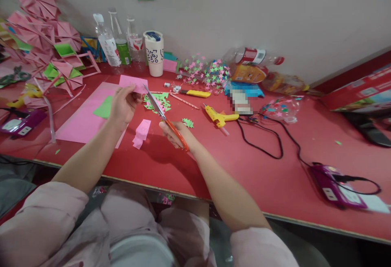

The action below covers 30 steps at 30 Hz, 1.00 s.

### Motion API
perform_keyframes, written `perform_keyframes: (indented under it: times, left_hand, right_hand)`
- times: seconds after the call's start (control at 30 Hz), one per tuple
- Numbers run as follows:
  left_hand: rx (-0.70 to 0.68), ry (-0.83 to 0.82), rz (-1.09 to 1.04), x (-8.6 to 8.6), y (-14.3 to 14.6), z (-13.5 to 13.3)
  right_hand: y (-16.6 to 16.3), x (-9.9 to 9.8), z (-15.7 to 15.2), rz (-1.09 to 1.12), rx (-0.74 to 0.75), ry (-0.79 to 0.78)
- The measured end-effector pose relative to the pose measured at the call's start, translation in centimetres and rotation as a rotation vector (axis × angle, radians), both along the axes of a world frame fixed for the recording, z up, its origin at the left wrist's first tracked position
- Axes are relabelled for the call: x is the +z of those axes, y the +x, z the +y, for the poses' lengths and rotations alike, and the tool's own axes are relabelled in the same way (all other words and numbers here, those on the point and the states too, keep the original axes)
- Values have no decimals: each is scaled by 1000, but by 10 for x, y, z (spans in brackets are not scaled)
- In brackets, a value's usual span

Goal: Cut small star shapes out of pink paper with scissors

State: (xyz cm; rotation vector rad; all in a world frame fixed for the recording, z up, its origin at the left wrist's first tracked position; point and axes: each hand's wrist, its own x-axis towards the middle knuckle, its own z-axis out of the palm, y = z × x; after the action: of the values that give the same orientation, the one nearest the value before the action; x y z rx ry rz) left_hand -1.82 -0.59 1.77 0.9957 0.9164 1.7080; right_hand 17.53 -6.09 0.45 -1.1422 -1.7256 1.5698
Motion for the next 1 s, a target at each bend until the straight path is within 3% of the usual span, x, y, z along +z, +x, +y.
perform_keyframes:
  times: [0.1,0.27,1.0]
  left_hand:
    - [-41,-9,-39,0,-2,1]
    - [-97,14,83,0,-1,-3]
    - [-55,47,123,-2,-3,0]
  right_hand:
    - [1,1,0,-11,5,16]
    - [-1,7,0,-63,-30,-10]
    - [-5,4,-2,-79,-38,7]
